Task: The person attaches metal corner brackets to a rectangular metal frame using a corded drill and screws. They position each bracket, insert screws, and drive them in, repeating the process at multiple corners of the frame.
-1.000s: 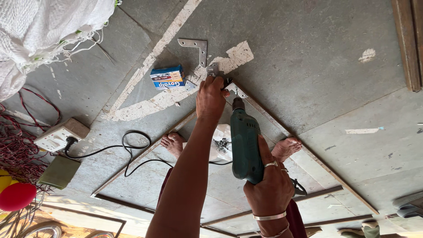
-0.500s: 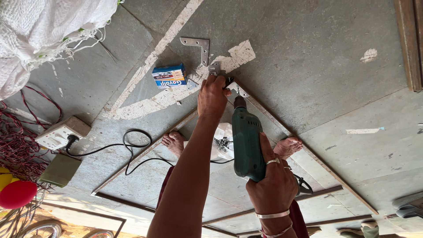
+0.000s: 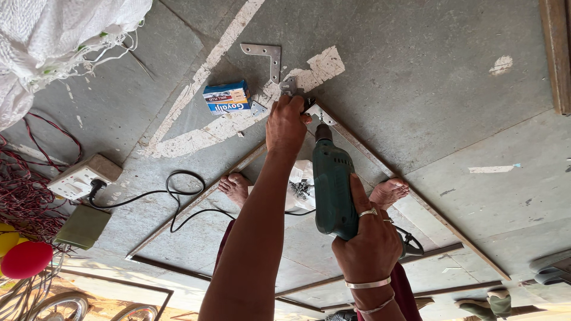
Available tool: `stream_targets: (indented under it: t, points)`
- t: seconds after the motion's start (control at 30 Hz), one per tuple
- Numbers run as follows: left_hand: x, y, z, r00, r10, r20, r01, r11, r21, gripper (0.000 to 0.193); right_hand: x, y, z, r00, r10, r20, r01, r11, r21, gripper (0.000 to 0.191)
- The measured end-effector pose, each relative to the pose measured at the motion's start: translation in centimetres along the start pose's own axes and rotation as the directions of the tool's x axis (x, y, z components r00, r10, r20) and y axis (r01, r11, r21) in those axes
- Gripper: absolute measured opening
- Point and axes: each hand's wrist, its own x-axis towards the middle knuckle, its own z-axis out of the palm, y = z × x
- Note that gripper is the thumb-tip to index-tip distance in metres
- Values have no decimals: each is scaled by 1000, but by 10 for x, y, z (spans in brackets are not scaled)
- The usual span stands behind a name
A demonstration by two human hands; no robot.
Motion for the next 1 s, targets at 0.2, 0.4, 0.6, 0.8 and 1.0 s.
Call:
stream_targets:
  t: [0.2, 0.4, 0.6, 0.8, 1.0]
  points:
    - [0, -1, 3, 1000, 13, -9, -13, 1000, 2, 28, 2, -4, -5, 999, 10, 41, -8, 999, -40, 111]
    - [1, -2, 5, 1000, 15, -10, -15, 1000, 22, 28, 3, -13, -10, 996, 10, 94, -3, 998, -67, 118]
    - [0, 0, 4, 1000, -10, 14, 10, 1000, 11, 26, 5, -12, -13, 999, -38, 28, 39, 998, -55, 113]
    - [1, 1, 3, 1000, 7, -3, -7, 1000, 20, 27, 4, -14, -13, 998, -10, 66, 14, 998, -67, 112]
    - [0, 0, 3, 1000, 0, 6, 0, 1000, 28, 27, 7, -12, -13, 997, -13, 71, 17, 998, -56, 116]
